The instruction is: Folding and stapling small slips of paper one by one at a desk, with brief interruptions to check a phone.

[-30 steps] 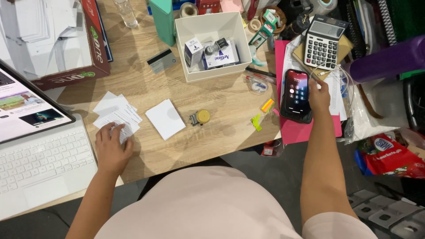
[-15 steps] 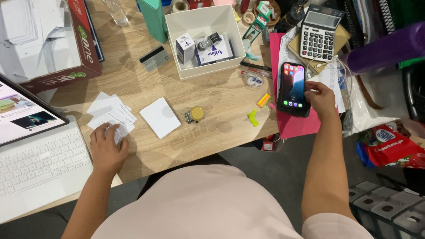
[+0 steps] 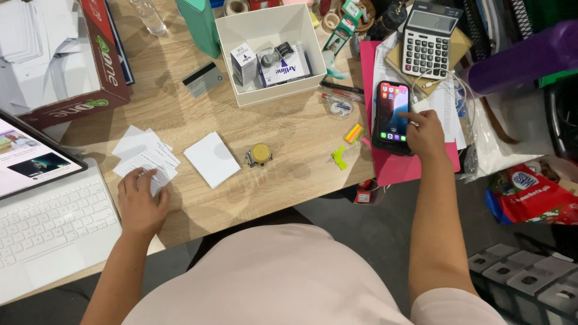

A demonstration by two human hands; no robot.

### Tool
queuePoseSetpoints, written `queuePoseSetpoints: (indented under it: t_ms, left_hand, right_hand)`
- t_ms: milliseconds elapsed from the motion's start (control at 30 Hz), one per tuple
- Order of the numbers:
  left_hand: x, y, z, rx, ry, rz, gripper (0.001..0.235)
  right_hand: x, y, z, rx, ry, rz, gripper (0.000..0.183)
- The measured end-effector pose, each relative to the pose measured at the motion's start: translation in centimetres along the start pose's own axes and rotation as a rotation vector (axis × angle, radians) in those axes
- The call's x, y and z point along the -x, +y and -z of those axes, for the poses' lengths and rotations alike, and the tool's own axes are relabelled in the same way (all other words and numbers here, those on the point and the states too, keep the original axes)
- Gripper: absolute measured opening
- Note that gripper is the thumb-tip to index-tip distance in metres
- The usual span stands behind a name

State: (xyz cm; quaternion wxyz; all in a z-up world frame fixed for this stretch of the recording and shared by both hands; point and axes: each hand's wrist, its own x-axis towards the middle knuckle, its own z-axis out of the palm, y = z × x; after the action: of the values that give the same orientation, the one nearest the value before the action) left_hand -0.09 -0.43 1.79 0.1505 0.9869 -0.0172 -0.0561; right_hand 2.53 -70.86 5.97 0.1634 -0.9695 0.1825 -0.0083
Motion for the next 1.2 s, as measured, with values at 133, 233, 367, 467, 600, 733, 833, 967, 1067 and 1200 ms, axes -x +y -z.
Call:
queuePoseSetpoints:
  t_ms: [133, 233, 367, 467, 600, 733, 833, 967, 1067, 1200]
  left_hand:
    - [0.1, 0.3, 0.1, 0.020, 0.023, -0.002, 0.048]
    - [0.3, 0.4, -0.1, 0.026, 0.055, -0.025, 0.048]
    - [0.3, 0.5, -0.1, 0.010, 0.083, -0.039, 0.046]
    - [0.3, 0.4, -0.3, 0.017, 0.094, -0.050, 0.047]
    - [0.3, 0.3, -0.4, 0.021, 0.115, -0.070, 0.047]
    - [0.2, 0.3, -0.7, 0.016, 0.127, -0.076, 0.047]
    - [0.1, 0.5, -0.5, 0.014, 0.112, -0.061, 0.048]
    - [0.0, 0.4, -0.7, 0.025, 0.103, -0.046, 0.049]
    - [-0.1, 0.4, -0.8, 0.025, 0.095, -0.037, 0.049]
    - [0.0, 0.8, -1.0, 0.121, 0.260, -0.152, 0.047]
  right_hand:
    - [-0.8, 3.3, -0.5, 0.117, 0.142, -0.064, 0.033]
    - [-0.8, 2.7, 0.2, 0.048, 0.170, -0.068, 0.036]
    - [-0.6, 0.8, 0.9, -0.007, 0.155, 0.001, 0.041]
    - [-1.1, 0.7, 0.4, -0.032, 0.138, 0.044, 0.042]
    - [-1.7, 0.4, 0.1, -0.049, 0.123, 0.075, 0.041]
    - [-2.0, -0.8, 0.2, -0.031, 0.080, 0.076, 0.043]
    - [-1.9, -1.5, 0.4, 0.050, 0.010, 0.150, 0.040]
    - [-2.8, 1.8, -0.1, 0.125, 0.023, 0.036, 0.043]
    - [-2.9, 2.1, 0.4, 0.087, 0.039, 0.022, 0.041]
    - [-2.0, -4.2, 4.2, -0.080, -0.101, -0.158, 0.045]
